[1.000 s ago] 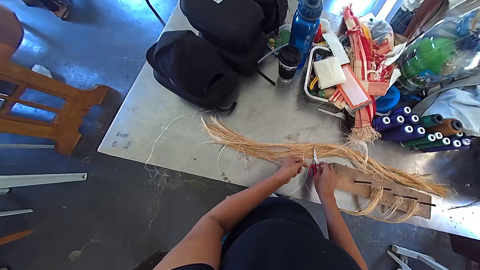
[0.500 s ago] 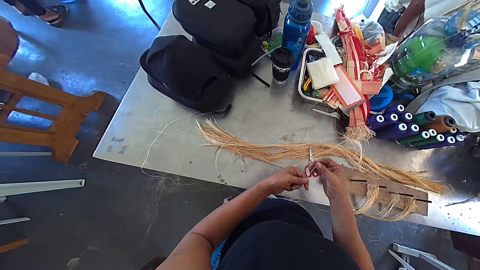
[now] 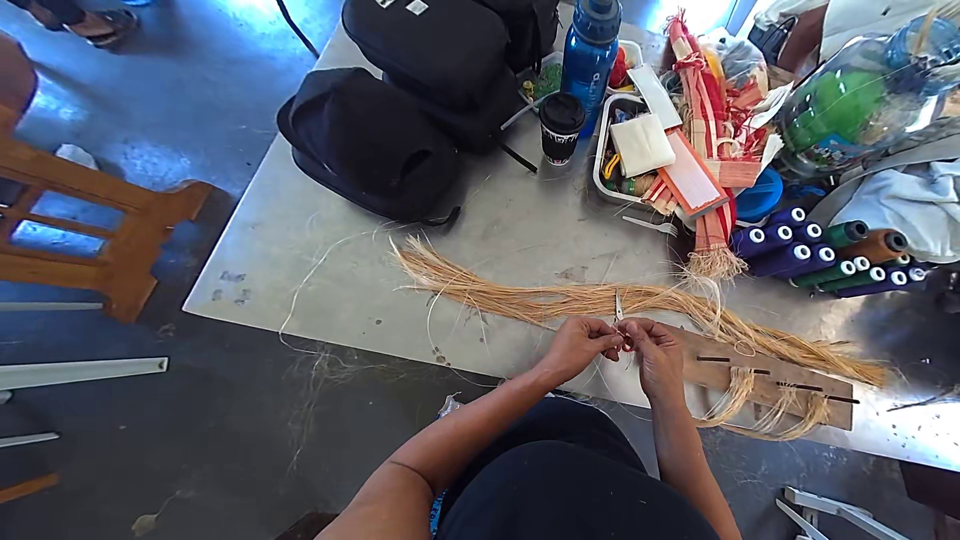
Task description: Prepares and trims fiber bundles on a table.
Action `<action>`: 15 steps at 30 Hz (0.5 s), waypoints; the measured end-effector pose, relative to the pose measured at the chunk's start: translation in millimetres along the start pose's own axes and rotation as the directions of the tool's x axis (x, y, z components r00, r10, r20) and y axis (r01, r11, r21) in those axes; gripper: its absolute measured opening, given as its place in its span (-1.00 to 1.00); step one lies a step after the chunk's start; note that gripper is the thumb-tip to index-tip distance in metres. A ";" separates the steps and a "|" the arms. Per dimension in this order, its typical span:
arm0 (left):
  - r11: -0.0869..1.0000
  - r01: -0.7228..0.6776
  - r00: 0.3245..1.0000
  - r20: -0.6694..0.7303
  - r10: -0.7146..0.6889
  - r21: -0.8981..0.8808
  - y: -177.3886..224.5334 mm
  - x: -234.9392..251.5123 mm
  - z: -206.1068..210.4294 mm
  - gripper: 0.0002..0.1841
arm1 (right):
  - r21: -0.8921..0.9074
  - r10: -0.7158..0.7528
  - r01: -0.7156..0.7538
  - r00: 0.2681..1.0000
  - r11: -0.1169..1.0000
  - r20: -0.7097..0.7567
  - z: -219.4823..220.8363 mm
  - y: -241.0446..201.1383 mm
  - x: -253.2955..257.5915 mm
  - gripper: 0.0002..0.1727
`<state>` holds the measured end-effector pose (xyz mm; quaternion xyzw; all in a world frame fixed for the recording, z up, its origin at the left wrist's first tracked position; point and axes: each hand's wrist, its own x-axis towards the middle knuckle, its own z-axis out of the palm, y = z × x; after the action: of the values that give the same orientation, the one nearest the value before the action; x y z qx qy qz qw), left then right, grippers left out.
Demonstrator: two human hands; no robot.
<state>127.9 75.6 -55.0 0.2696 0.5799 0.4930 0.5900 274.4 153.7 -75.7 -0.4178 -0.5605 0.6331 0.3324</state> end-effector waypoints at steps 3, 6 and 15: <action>1.000 -0.002 0.999 -0.047 0.001 -0.010 -2.0 -1.6 -4.2 -0.88 | -0.748 -0.031 -0.057 0.994 0.662 -0.103 -13.3 -15.6 -2.7 -0.32; 1.000 -0.007 0.999 -0.035 0.007 0.003 -1.9 -3.0 -5.8 -0.88 | -0.795 -0.190 0.041 0.977 0.605 -0.094 -23.1 -21.5 -6.5 -0.38; 0.979 -0.058 0.998 0.023 0.055 0.195 -0.4 -7.5 2.9 -0.84 | -0.145 -0.047 0.062 0.993 0.987 0.104 -0.4 -22.1 -10.9 -0.88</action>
<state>132.0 69.4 -51.7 0.3467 0.6126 0.4477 0.5514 278.4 147.5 -52.2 -0.3936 -0.6331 0.6005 0.2894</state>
